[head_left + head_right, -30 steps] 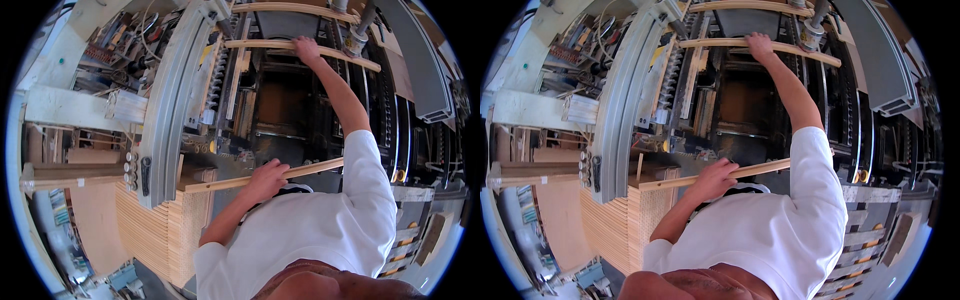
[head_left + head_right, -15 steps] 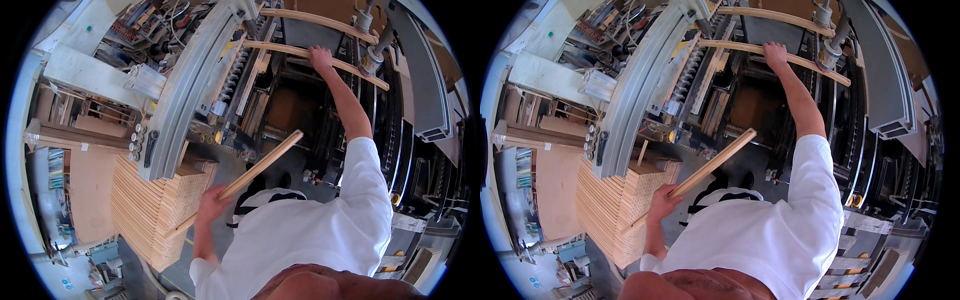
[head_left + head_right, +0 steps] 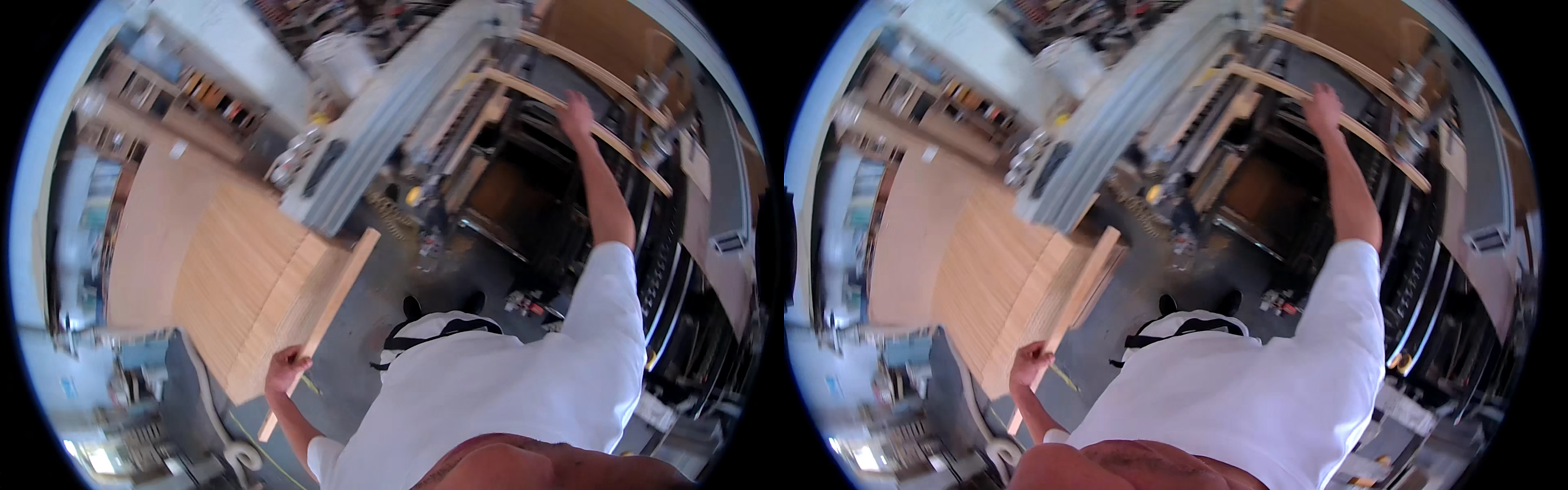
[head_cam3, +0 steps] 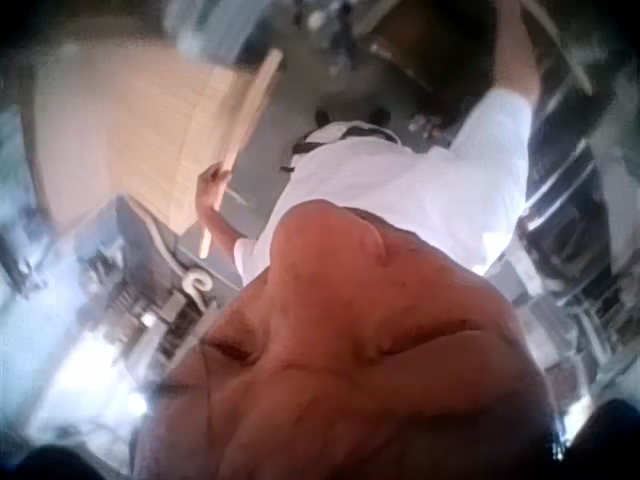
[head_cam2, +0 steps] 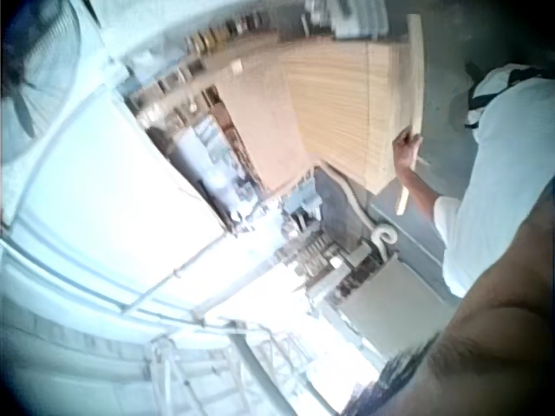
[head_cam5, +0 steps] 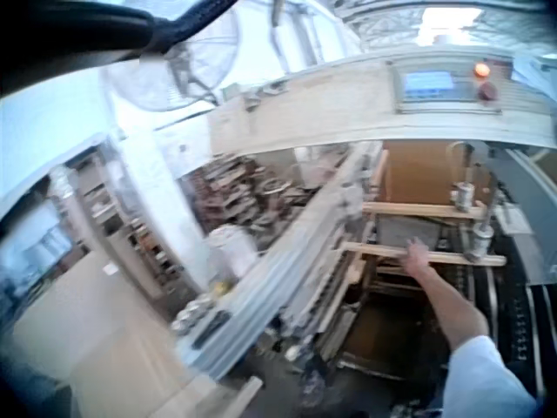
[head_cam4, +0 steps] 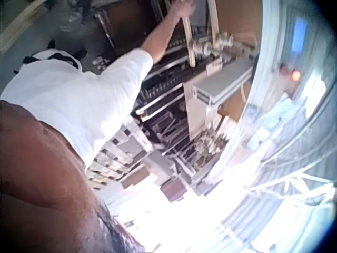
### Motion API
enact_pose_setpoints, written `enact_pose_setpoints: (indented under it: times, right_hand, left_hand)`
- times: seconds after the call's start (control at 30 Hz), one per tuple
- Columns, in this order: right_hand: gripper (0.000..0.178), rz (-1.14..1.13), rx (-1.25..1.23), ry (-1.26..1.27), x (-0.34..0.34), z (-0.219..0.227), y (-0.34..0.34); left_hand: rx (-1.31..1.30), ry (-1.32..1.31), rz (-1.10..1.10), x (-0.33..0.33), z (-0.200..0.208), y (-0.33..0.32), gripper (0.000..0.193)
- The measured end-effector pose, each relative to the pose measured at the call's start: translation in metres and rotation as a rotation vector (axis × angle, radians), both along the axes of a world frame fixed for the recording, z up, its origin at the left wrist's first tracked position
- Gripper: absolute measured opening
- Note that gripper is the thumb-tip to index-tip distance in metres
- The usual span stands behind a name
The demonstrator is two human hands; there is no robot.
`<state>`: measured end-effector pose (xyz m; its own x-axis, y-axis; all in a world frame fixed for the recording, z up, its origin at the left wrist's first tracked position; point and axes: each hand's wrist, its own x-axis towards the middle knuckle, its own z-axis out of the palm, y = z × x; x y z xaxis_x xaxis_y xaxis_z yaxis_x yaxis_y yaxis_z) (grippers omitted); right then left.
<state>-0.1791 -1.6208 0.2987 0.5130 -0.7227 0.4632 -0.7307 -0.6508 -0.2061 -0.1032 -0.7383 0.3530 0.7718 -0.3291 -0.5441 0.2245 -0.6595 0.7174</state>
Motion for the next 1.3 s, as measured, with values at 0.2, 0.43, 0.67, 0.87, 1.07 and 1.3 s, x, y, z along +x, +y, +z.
enact_pose_setpoints:
  times: [0.2,0.43,0.67,0.87,1.07,1.3]
  right_hand:
    - [0.040,0.361,0.307,-0.550,0.027,0.010,0.132]
    - [0.032,0.568,0.813,-0.534,0.076,-0.053,0.344]
    - [0.023,0.581,0.857,-0.238,0.064,-0.092,0.539]
    - [0.029,0.542,0.855,0.127,0.018,-0.098,0.604]
    - [0.030,0.329,0.877,0.248,-0.040,-0.086,0.628]
    - [0.032,0.330,0.660,0.253,-0.107,-0.100,0.641]
  left_hand:
    - [0.027,-0.201,0.228,0.030,-0.010,0.127,0.028]
    - [-0.276,-0.379,0.766,0.108,-0.050,0.278,0.030]
    - [0.209,-0.580,1.036,0.235,-0.118,0.434,0.042]
    - [0.481,-0.505,1.008,0.313,-0.147,0.486,0.046]
    - [0.604,-0.484,0.710,0.375,-0.163,0.481,0.049]
    - [1.289,-0.711,0.111,0.391,-0.175,0.501,0.041]
